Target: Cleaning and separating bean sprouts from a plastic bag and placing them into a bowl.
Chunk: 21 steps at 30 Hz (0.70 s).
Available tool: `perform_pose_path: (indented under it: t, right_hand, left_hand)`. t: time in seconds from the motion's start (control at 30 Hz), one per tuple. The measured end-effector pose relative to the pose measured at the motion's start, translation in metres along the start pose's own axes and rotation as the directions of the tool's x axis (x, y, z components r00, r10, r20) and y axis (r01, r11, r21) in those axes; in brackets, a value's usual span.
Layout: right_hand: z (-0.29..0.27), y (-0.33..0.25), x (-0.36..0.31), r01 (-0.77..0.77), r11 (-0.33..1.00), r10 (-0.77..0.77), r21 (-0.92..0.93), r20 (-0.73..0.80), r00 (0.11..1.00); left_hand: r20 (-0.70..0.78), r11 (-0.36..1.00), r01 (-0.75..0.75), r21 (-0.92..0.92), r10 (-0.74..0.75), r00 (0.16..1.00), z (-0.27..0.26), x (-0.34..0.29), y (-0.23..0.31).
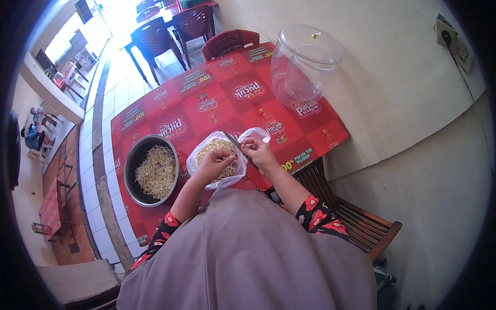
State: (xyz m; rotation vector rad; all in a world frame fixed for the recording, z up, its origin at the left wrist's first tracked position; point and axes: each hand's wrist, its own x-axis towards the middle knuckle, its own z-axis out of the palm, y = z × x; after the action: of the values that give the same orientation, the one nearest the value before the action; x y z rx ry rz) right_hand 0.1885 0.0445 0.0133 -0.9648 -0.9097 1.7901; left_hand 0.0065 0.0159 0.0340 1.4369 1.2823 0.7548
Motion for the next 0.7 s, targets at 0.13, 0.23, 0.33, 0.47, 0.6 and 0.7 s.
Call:
perform_pose_path:
  t: [0.13, 0.23, 0.33, 0.47, 0.6, 0.7]
  right_hand:
    - [-0.015, -0.013, 0.016, -0.05, 0.993, 0.039, -0.104, -0.109, 0.993]
    - [-0.025, -0.015, 0.027, -0.083, 0.966, 0.028, -0.246, -0.219, 0.975]
    - [-0.026, -0.022, 0.029, -0.156, 0.929, 0.047, -0.337, -0.309, 0.95]
    - [-0.035, -0.018, 0.032, -0.162, 0.913, 0.037, -0.374, -0.32, 0.947]
    - [-0.026, -0.023, 0.028, -0.183, 0.894, 0.047, -0.408, -0.32, 0.946]
    - [-0.023, -0.024, 0.027, -0.176, 0.907, 0.054, -0.382, -0.309, 0.95]
  left_hand:
    - [-0.105, 0.993, -0.048, -0.109, 0.037, 0.994, -0.018, -0.011, -0.005]
    - [-0.345, 0.999, 0.001, 0.041, 0.013, 0.938, -0.047, -0.025, -0.028]
    - [-0.506, 0.976, 0.107, 0.187, 0.003, 0.862, -0.08, -0.048, -0.052]
    - [-0.653, 0.928, 0.269, 0.258, -0.038, 0.756, -0.122, -0.08, -0.097]
    - [-0.776, 0.569, 0.664, 0.484, -0.071, 0.627, -0.133, -0.103, -0.103]
    - [-0.793, 0.405, 0.778, 0.48, -0.179, 0.583, -0.126, -0.096, -0.087]
